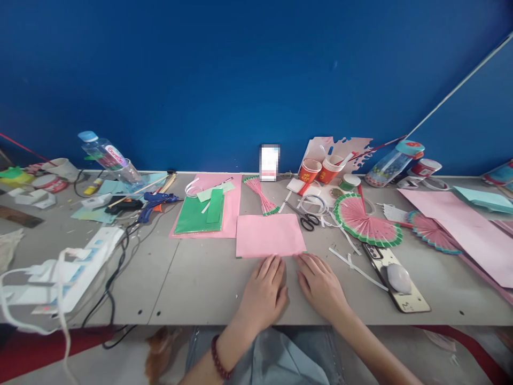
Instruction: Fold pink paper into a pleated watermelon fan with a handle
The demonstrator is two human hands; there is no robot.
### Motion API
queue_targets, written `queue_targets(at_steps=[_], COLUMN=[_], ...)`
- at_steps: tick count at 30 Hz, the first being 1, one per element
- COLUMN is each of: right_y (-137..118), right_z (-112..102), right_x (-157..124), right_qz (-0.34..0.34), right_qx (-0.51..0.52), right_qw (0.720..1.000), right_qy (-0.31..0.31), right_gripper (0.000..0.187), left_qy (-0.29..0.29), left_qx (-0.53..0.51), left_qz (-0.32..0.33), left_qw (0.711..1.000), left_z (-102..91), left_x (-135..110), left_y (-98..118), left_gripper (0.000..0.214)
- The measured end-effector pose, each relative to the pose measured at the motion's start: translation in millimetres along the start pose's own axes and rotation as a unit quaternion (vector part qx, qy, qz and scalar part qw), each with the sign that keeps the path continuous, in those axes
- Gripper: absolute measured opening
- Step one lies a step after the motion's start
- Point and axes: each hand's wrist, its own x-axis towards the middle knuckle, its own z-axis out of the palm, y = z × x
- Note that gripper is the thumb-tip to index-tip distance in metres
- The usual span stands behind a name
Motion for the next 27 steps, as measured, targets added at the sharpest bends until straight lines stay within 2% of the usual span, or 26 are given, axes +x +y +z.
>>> queue_targets(at_steps=[6,10,14,17,23,27], right_y=[-4,-4,-3,-2,5,14], right_z=[0,0,1,2,0,-9], right_x=[1,0,-1,-2,4,22], right_qz=[0.003,0.01,0.021,0.028,0.032,0.029], right_qx=[-0.008,-0.002,0.013,0.023,0.057,0.109], right_qw=[1.0,1.0,0.999,0.999,0.998,0.994], right_qy=[0.011,0.021,0.022,0.025,0.012,-0.01], right_gripper=[0.034,0.033,0.034,0.033,0.029,0.028], left_qy=[0.01,0.012,0.01,-0.007,-0.031,-0.036], left_qx=[-0.001,-0.014,-0.018,0.031,0.061,0.03], left_qz=[0.004,0.004,0.004,0.014,0.099,0.078], left_qw=[1.0,1.0,1.0,0.999,0.993,0.996], left_z=[0.4,-6.6,-20.3,-27.9,-35.1,-37.5], left_x=[0,3,15,28,43,46], left_y=[1,-3,-17,-31,-50,-50], left_gripper=[0.049,0.046,0.033,0.02,0.016,0.018])
